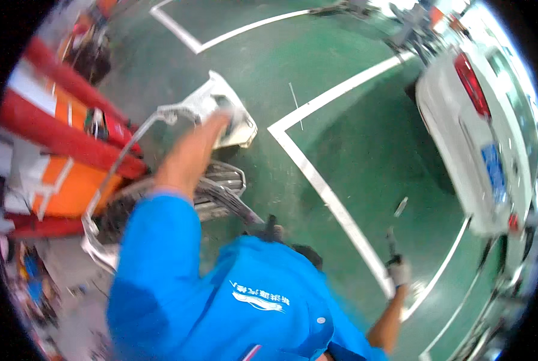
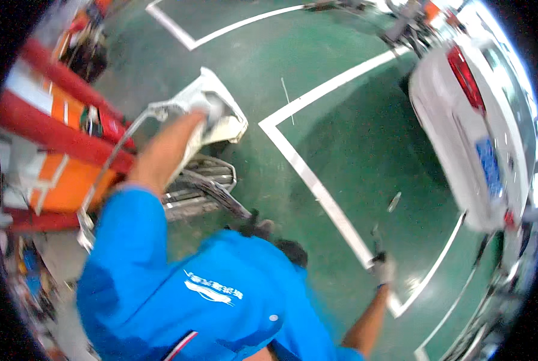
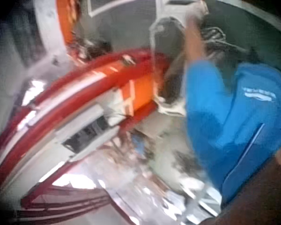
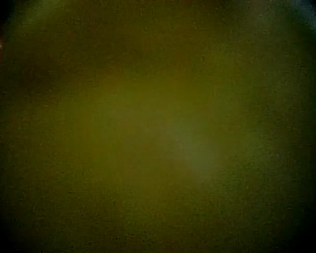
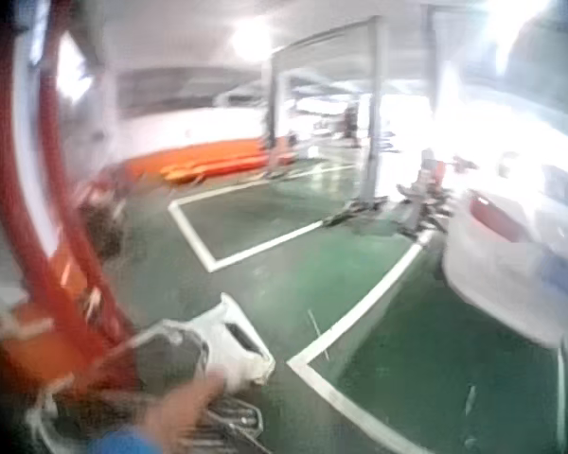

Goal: The person selects a wrench and screwdriver from a tool chest, then walks to a white car with its hood open. They use the tools to loosen and remove bolts from a black plastic cover in the engine bay, then remove the cover to access the components underneath.

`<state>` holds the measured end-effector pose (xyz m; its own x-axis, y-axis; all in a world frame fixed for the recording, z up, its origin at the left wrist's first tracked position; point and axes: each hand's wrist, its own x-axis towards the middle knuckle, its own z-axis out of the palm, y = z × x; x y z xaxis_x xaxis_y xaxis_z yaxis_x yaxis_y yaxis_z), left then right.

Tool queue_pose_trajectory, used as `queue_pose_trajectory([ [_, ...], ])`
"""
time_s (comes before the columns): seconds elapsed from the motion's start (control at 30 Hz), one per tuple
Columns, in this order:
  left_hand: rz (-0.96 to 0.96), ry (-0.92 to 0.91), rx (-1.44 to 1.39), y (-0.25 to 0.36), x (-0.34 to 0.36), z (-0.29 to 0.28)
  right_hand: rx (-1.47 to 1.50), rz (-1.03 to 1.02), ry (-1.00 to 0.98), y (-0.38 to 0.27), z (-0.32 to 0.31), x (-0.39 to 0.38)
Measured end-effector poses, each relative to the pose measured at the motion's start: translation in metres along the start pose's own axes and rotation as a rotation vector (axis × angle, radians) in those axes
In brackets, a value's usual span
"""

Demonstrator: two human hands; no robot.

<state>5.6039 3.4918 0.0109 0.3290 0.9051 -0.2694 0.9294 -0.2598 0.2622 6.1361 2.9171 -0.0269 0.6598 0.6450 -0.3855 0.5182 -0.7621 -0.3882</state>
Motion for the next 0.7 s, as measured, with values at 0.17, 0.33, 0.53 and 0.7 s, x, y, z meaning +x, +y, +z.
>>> queue_pose_trajectory([
  [0.17, 0.048, 0.312, 0.125, 0.147, 0.186, -0.185, 0.519, 0.535, -0.225, -0.019, 0.097, 0.078],
  [0.33, 0.122, 0.263, 0.260, 0.271, 0.429, -0.200, 0.552, 0.479, -0.258, -0.075, 0.071, 0.317],
  [0.53, 0.092, 0.231, 0.230, 0.351, 0.590, -0.212, 0.417, 0.323, -0.263, -0.149, -0.054, 0.538],
  [0.7, 0.040, 0.202, 0.176, 0.344, 0.684, -0.256, 0.331, 0.215, -0.259, -0.215, -0.127, 0.694],
])
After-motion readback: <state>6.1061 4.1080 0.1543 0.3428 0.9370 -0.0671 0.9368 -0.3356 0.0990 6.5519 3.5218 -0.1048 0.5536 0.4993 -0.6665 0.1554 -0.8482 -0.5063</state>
